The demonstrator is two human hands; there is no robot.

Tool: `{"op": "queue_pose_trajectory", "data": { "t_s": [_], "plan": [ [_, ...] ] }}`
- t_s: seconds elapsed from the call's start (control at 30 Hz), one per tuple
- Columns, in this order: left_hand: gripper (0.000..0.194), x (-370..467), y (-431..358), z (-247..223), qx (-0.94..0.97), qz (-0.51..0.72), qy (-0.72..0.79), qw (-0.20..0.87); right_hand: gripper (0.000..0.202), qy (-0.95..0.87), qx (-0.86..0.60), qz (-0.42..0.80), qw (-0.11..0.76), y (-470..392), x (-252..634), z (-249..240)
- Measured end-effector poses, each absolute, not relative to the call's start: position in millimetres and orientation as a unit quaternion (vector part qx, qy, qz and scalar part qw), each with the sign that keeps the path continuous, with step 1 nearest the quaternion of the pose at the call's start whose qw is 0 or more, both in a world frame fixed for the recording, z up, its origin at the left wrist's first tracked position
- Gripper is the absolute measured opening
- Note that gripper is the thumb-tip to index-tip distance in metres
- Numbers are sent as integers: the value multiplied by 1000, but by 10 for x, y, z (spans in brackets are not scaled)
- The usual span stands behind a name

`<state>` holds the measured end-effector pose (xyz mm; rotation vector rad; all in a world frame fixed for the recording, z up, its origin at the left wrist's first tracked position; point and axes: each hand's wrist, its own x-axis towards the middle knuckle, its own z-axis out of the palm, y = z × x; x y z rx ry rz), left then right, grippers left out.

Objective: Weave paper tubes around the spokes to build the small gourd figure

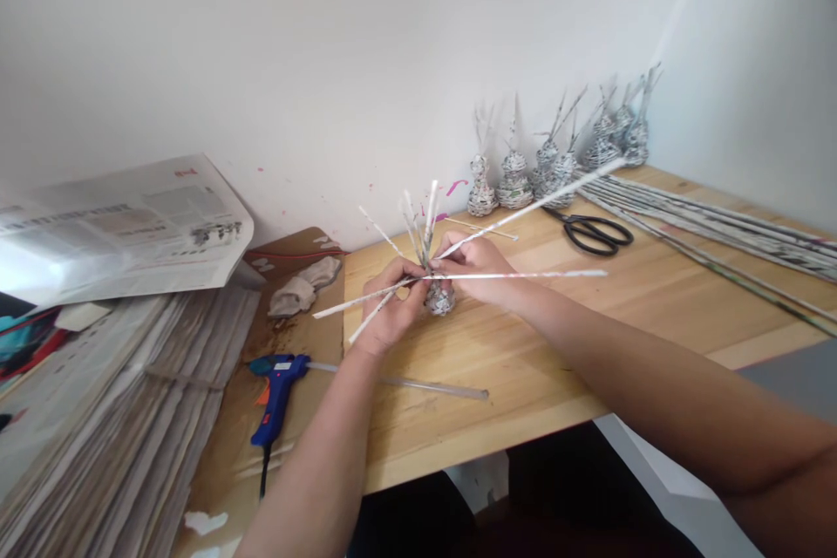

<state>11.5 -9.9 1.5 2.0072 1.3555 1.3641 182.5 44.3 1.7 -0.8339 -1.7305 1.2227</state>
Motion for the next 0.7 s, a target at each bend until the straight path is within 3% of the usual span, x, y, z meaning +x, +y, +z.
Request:
{"op": "queue_pose_trajectory", "data": {
  "t_s": [0.4, 0.7],
  "plan": [
    [5, 89, -53, -25, 671, 519, 491, 195, 14, -761, -382, 413, 322, 399, 1924, 200],
    [7, 91, -41, -14, 660, 505, 522, 192, 10, -784, -364, 401, 302, 316, 1891, 234]
  ]
}}
